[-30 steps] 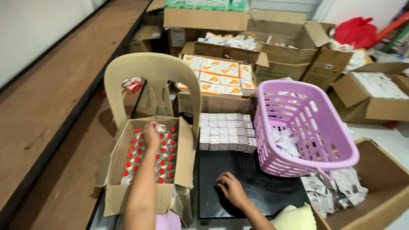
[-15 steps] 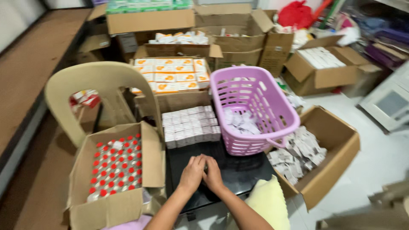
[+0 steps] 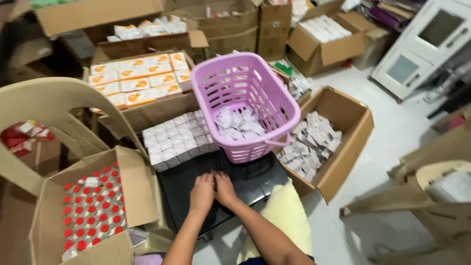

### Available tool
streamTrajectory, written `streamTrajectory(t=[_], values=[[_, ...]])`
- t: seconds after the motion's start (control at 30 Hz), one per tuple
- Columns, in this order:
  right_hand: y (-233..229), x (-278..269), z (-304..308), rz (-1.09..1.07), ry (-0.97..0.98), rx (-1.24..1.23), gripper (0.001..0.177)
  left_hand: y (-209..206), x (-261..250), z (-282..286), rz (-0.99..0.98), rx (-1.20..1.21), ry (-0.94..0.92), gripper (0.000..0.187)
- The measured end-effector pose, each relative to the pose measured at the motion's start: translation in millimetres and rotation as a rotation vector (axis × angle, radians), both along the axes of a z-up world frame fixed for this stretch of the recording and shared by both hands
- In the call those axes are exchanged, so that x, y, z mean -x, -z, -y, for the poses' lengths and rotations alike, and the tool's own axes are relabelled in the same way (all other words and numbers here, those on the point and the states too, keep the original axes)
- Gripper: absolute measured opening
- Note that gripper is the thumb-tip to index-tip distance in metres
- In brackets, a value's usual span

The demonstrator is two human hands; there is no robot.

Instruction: The person repeatedly picks small bottles with red caps from a cardboard box, places them into small white boxes, and stacks the closed boxes on the table. The person also handles white paper packets from a pink basket, placing them into the boxes alongside the bottles.

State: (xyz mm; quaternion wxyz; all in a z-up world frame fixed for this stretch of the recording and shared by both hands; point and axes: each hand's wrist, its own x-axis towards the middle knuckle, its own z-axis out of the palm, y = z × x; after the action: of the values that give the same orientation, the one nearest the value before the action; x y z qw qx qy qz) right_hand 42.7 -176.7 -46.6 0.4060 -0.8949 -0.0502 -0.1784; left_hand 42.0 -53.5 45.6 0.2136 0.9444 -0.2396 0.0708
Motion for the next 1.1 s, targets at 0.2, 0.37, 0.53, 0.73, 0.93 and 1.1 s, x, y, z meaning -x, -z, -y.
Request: streamTrajectory(t=[0.2, 0.37, 0.53, 0.73, 0.93, 1.1], values=[[-105, 23, 78, -0.219, 0.024, 0.146, 0.061, -57, 28, 38, 0.261, 0.299, 0.049, 0.033], [-135, 69, 181, -0.127, 0.192, 0.018, 0.039, -67, 39, 129, 0.117, 0.504, 0.262, 0.032], [-53, 85, 290, -0.179, 0.537, -0.226, 0.03, -26, 18, 223, -0.217, 0.521, 0.429, 0.027], [105, 54, 383, -0.233, 0.676, -0.29, 0.018, 51, -10, 315, -0.286, 0.302, 0.519, 0.024], [211, -13, 433, -0.844, 0.553, 0.136, 0.019, 95, -9, 330, -0.181, 0.098, 0.52, 0.026], [262, -41, 423, -1.014, 0.34, 0.574, 0.036, 90, -5, 326, -0.225, 0.047, 0.517, 0.03]])
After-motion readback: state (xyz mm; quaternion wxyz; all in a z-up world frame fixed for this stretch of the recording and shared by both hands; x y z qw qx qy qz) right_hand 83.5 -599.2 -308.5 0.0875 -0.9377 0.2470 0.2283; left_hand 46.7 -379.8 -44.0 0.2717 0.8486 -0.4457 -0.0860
